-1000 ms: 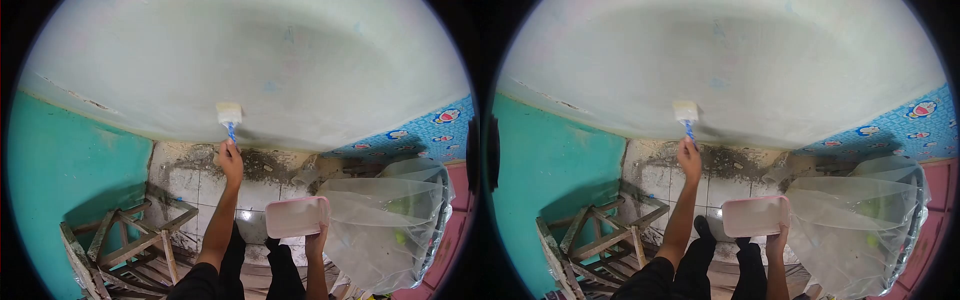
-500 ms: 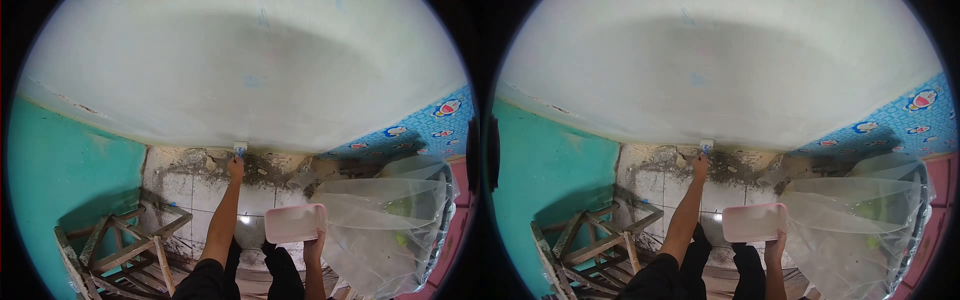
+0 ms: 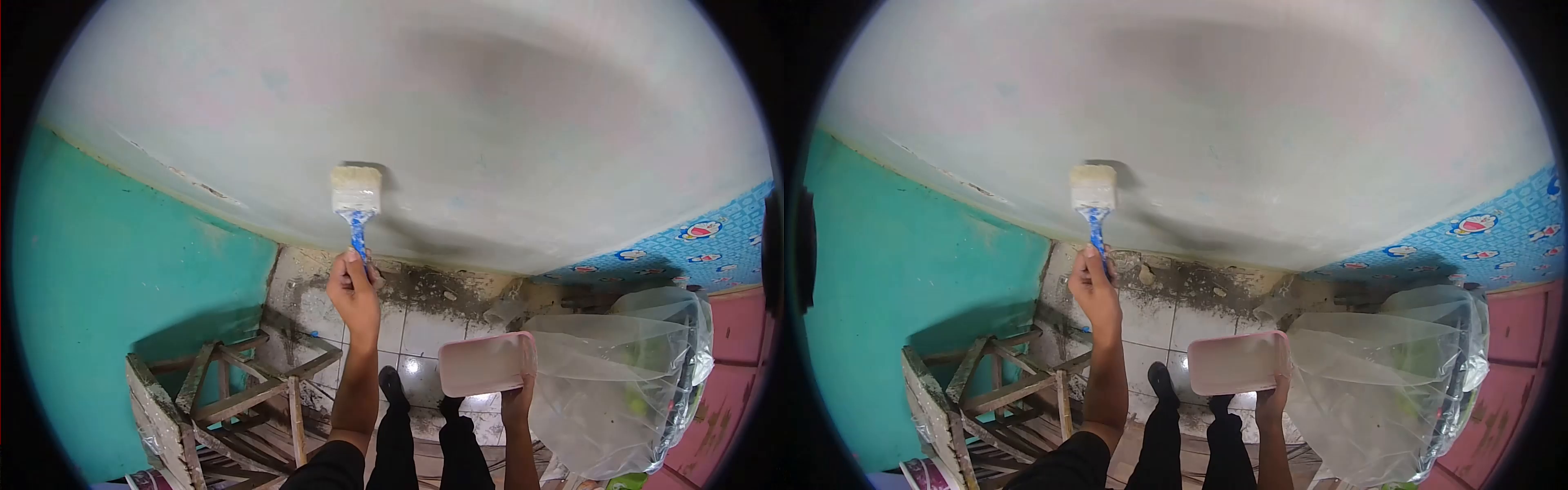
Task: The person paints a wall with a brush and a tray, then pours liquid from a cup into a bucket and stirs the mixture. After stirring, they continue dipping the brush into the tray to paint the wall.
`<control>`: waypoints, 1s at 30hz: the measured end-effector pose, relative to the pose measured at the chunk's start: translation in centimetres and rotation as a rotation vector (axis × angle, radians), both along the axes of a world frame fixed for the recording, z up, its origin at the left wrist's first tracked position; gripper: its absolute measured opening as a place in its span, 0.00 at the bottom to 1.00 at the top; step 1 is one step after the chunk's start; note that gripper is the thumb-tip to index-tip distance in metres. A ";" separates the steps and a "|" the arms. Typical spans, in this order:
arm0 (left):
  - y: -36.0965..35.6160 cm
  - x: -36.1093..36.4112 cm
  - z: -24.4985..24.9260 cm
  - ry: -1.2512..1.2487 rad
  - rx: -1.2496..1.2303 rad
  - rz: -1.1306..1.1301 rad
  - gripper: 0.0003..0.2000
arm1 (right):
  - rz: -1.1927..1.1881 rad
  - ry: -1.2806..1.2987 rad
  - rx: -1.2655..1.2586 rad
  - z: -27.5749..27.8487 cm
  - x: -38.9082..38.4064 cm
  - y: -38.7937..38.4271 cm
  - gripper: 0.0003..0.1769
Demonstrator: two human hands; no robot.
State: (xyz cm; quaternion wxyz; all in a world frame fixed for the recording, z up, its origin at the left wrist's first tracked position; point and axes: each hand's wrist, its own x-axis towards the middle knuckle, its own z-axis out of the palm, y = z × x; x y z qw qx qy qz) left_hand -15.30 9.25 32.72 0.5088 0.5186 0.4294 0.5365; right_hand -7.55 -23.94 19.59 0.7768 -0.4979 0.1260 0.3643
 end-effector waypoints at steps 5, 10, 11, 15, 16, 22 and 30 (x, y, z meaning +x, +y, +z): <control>4.6 -1.4 -7.9 0.084 -0.016 -0.104 0.16 | 0.001 0.034 0.000 0.1 -1.5 1.8 0.31; 6.2 -4.3 -30.2 0.454 0.075 -0.178 0.17 | 0.021 0.067 -0.053 -1.9 -3.5 1.9 0.29; 6.1 -4.8 -32.9 0.531 0.070 -0.165 0.17 | 0.011 0.073 -0.061 -1.8 -3.9 1.9 0.29; 6.0 -4.2 -35.2 0.631 -0.083 -0.150 0.19 | 0.006 0.057 -0.079 -1.4 -4.5 2.4 0.29; 5.8 -4.4 -35.0 0.617 -0.157 -0.158 0.19 | 0.011 0.057 -0.083 -1.2 -4.9 2.3 0.29; 7.9 -4.8 -33.0 0.568 -0.184 -0.183 0.18 | 0.025 0.065 -0.065 -0.6 -4.9 2.4 0.31; 6.4 -4.9 -7.2 0.304 -0.196 -0.138 0.16 | 0.052 0.021 -0.019 3.6 -4.6 5.2 0.32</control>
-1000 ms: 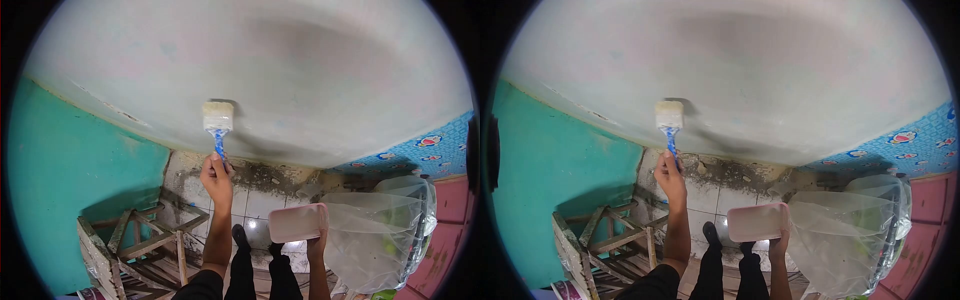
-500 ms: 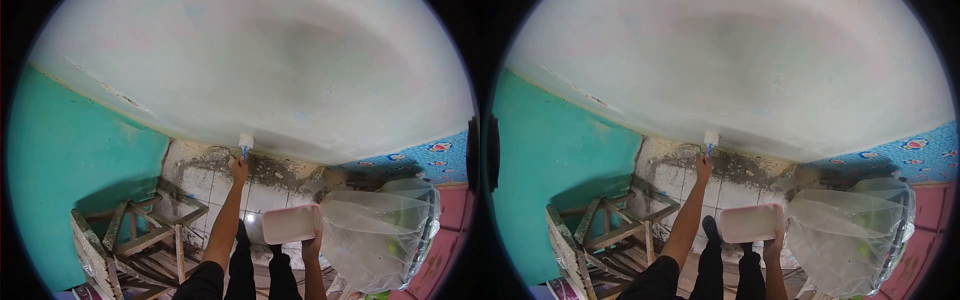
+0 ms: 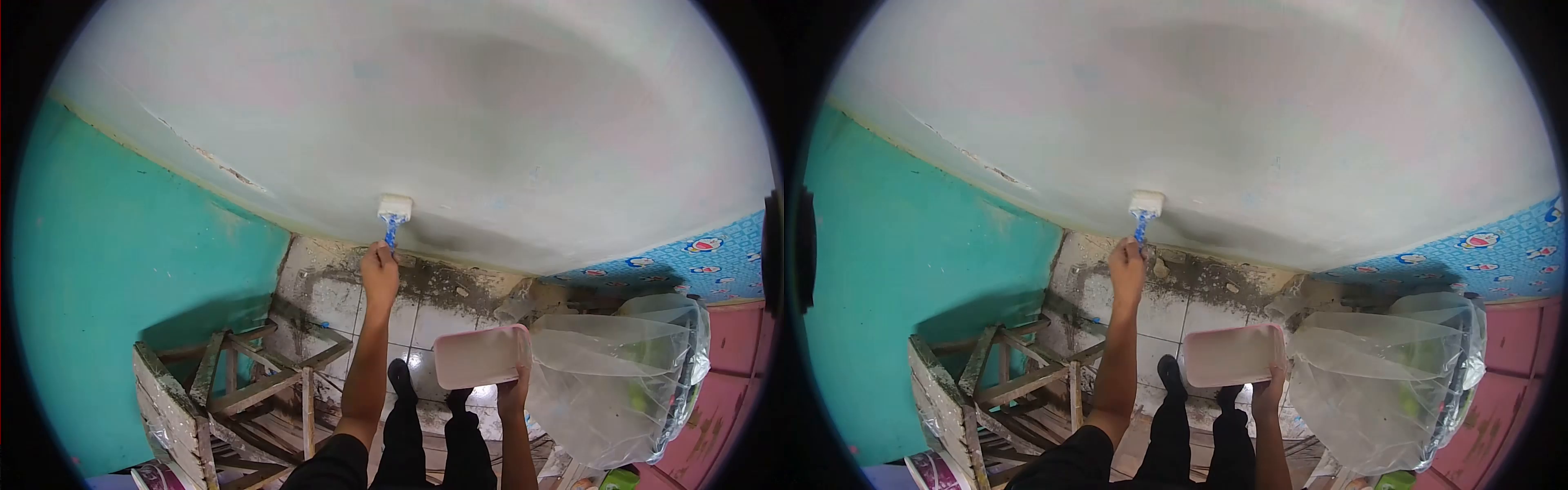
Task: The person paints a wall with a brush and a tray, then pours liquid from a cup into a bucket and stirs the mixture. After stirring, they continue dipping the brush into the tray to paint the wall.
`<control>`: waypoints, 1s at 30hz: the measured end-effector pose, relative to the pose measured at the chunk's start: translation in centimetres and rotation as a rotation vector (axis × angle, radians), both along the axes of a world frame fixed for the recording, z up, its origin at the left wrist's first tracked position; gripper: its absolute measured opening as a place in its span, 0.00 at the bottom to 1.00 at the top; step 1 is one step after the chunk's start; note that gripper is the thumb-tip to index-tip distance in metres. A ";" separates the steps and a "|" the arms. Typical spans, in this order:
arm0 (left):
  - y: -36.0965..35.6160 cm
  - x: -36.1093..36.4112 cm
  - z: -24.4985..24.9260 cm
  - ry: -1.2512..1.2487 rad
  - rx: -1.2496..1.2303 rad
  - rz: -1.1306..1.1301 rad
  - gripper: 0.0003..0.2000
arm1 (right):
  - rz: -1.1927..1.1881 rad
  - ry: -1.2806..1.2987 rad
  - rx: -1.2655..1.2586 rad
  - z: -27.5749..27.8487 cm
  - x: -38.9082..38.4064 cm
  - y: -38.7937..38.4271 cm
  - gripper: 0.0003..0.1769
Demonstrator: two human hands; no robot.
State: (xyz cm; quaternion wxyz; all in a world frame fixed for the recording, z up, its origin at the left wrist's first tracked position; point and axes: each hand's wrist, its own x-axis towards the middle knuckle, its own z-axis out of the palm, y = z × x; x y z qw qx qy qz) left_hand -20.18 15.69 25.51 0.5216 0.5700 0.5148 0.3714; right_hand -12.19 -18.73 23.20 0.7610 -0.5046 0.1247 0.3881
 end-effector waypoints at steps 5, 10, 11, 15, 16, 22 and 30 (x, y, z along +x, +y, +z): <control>-1.2 -0.3 7.0 -0.244 0.207 0.035 0.14 | 0.066 -0.094 0.019 3.0 -0.1 1.7 0.33; 0.8 0.9 -2.2 -0.073 0.284 -0.007 0.15 | 0.018 0.025 0.022 0.6 -0.5 0.5 0.32; 0.9 0.9 -5.9 0.001 0.326 -0.015 0.15 | 0.005 0.037 0.022 0.3 -0.6 0.3 0.31; 0.0 -2.3 -18.3 0.332 0.270 -0.124 0.13 | -0.021 0.034 0.018 1.3 -0.7 0.4 0.29; -0.6 -2.9 -17.1 0.301 0.245 -0.136 0.13 | -0.020 0.024 0.018 1.9 -0.7 0.5 0.29; -4.8 -8.8 -0.2 0.114 0.101 -0.349 0.12 | 0.015 -0.059 0.059 5.1 -0.4 0.9 0.29; -9.4 -17.2 25.5 0.015 -0.009 -0.400 0.09 | 0.181 -0.223 -0.012 16.0 -3.0 3.9 0.29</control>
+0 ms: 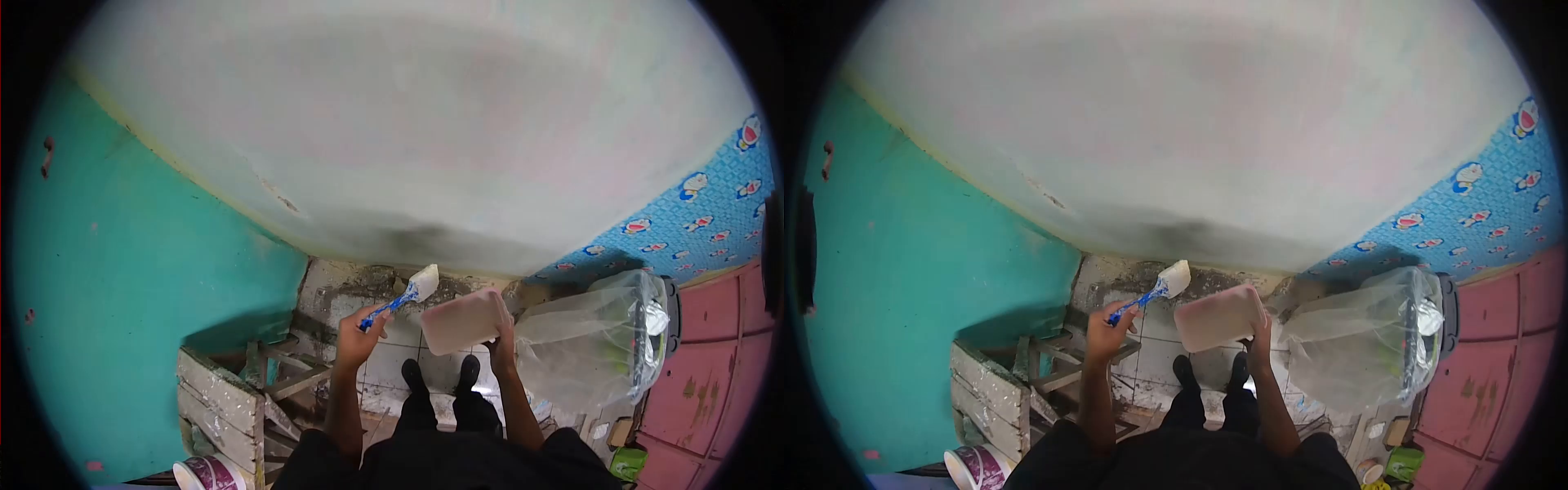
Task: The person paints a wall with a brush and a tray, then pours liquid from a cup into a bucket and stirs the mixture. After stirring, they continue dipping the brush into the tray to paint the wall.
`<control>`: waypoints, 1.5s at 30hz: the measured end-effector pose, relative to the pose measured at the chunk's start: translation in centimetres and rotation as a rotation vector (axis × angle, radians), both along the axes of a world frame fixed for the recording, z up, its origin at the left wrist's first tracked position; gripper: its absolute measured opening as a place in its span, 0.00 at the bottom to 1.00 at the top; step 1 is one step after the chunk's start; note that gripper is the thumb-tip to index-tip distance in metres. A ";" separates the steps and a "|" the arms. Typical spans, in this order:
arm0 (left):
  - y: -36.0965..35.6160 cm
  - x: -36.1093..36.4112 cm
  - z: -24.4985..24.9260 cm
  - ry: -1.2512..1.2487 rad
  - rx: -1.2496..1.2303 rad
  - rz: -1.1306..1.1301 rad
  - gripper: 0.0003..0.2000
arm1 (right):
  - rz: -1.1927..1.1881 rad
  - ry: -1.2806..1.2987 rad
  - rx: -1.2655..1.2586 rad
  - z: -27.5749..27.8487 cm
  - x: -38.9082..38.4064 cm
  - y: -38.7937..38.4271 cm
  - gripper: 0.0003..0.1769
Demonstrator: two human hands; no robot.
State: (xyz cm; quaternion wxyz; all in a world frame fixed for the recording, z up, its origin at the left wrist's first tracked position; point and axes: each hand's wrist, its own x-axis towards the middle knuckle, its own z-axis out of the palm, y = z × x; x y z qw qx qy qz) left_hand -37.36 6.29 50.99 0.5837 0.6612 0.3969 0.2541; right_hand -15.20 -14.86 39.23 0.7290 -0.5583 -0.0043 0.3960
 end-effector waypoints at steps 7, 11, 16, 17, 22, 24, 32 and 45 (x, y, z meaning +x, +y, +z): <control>-1.9 -4.1 9.5 0.039 0.109 0.006 0.11 | 0.097 0.038 0.041 5.2 -6.3 0.9 0.30; -2.4 -5.7 10.6 0.047 0.376 -0.002 0.07 | 0.153 0.046 0.061 6.6 -10.2 1.7 0.31; -2.3 -7.0 11.3 0.006 0.599 -0.075 0.08 | 0.169 0.094 0.159 7.3 -14.8 2.6 0.29; -2.2 -7.4 11.4 0.034 0.637 -0.088 0.09 | 0.174 0.084 0.178 8.0 -15.6 2.6 0.29; -1.3 -8.6 13.3 0.169 0.695 -0.162 0.09 | 0.159 0.075 0.188 8.4 -18.0 3.3 0.29; -0.8 -8.8 13.8 0.139 0.777 -0.169 0.11 | 0.159 0.084 0.177 9.1 -18.6 3.6 0.29; 0.2 -8.5 13.4 0.046 0.876 -0.303 0.14 | 0.143 0.100 0.182 10.3 -20.1 4.8 0.27; 0.3 -8.4 11.0 0.036 0.908 -0.330 0.10 | 0.132 0.066 0.172 11.4 -21.0 4.8 0.27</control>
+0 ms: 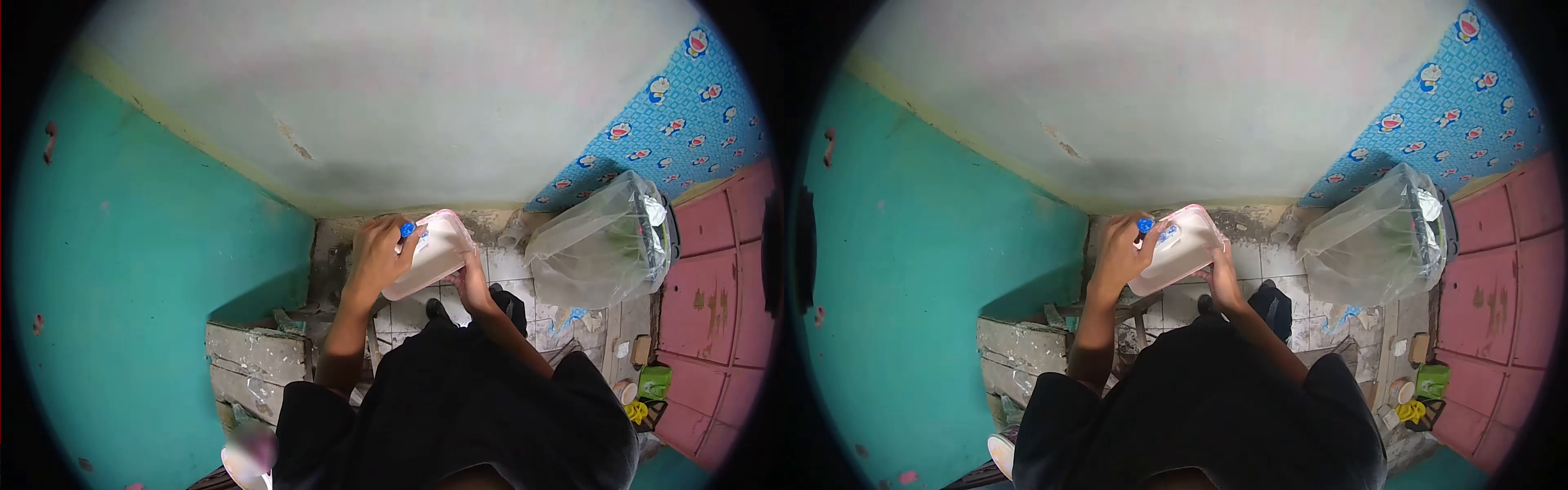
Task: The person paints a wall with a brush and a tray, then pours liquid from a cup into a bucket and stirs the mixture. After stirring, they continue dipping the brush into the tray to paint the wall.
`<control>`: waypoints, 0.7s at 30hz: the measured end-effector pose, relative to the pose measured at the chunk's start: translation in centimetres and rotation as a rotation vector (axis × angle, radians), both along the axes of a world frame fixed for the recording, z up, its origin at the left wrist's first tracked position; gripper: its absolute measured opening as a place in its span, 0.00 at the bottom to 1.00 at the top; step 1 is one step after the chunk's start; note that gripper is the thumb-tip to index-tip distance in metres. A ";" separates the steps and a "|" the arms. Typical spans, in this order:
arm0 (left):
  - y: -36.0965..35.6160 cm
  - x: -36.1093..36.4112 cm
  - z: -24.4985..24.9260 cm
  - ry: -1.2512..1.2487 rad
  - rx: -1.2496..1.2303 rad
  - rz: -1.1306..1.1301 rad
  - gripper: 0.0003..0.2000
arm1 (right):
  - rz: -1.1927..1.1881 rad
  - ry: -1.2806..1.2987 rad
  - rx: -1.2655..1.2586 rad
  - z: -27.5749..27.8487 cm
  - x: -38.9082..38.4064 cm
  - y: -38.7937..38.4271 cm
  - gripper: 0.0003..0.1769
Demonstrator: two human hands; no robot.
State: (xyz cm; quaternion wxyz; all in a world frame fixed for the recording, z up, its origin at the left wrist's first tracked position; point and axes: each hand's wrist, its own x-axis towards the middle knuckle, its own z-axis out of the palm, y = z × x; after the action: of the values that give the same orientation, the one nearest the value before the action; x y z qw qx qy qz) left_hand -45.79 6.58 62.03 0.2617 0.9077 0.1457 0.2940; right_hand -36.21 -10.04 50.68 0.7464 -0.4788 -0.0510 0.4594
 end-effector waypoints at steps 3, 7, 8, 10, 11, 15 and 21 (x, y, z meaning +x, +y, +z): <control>-0.1 0.0 0.4 -0.042 0.077 0.006 0.08 | 0.005 -0.008 0.010 0.5 0.1 0.3 0.26; 0.0 0.1 -0.2 -0.030 0.101 -0.042 0.07 | 0.021 0.017 0.001 0.1 -0.1 0.3 0.25; 0.0 0.0 -0.4 -0.047 0.088 -0.056 0.07 | 0.015 0.027 0.001 -0.1 -0.1 0.3 0.25; 0.2 -0.7 -0.6 -0.109 -0.009 0.051 0.05 | 0.001 0.049 -0.001 -0.8 -0.1 0.3 0.24; 0.2 -1.2 -0.6 -0.139 -0.058 0.105 0.04 | -0.004 0.053 -0.002 -1.1 -0.2 0.3 0.24; 0.3 -3.3 -3.1 -0.270 -0.311 0.317 0.07 | -0.029 0.055 -0.003 -1.6 0.3 0.2 0.24; -1.0 -6.5 -7.5 -0.409 -0.946 0.582 0.15 | -0.143 0.056 -0.049 -2.3 1.7 -0.4 0.24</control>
State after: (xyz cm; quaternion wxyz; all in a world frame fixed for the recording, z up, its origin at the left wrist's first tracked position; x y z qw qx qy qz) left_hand -52.32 5.58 54.57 0.5694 0.5398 0.4508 0.4257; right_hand -34.55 -10.47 48.37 0.7664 -0.4864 0.0153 0.4192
